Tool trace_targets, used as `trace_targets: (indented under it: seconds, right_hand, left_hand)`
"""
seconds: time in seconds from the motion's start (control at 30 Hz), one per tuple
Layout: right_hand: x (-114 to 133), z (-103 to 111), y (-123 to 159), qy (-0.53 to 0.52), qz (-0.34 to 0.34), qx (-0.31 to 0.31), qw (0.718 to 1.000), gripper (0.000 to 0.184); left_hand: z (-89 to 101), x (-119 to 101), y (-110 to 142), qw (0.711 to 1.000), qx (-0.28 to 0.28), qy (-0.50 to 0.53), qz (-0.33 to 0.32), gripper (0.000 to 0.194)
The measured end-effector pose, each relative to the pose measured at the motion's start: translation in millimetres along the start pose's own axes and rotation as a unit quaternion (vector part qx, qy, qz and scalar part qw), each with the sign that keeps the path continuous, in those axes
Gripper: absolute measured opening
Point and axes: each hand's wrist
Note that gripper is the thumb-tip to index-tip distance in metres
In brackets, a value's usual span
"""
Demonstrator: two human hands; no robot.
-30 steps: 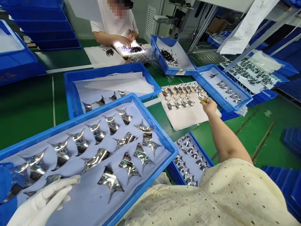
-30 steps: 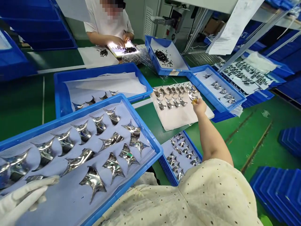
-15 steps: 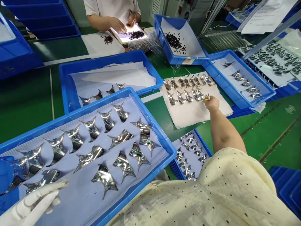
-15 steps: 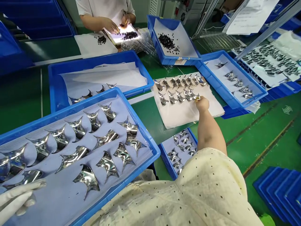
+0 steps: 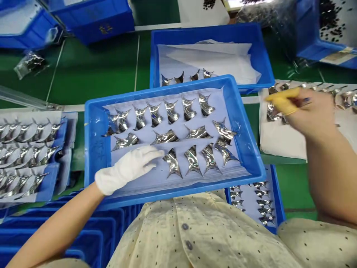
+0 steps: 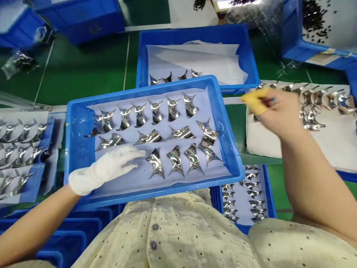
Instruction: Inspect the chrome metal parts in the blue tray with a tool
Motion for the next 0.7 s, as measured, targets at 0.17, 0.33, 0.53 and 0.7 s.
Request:
trace_targets:
  seconds: [0.17, 0.33, 0.53, 0.7]
  right_hand:
    - [139.8, -70.6, -5.8, -0.177, 0.231, 0.284, 0.914, 0.012]
    - [196.9, -124.8, -15.1, -0.268, 0.177, 0.322, 0.891, 0.02]
    - [261.1, -148.3, -8.5, -0.513, -0.028, 0.368, 0.775, 0.047]
    - [291.0, -170.9, 1.0, -0.559, -0.127, 0.33, 0.75, 0.042]
  left_hand:
    - [-26.2, -27.0, -22.9, 0.988, 0.068, -0.115, -0.075, 0.034]
    - [-8.3, -15.4, -22.5, 0.983, -0.038, 0.166, 0.062, 0.025]
    - [39.1, 3.7, -17.3, 0.784, -0.266, 0.424, 0.366, 0.032]
    - [48.2, 3.1, -15.5, 0.781, -0.337, 0.382, 0.36, 0.029]
Point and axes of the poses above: each hand's wrist, its own y-axis away from the middle knuckle, its own z-axis out of the back of the hand, x = y × z, and after that the axes turned 10 degrees about -x, right-handed
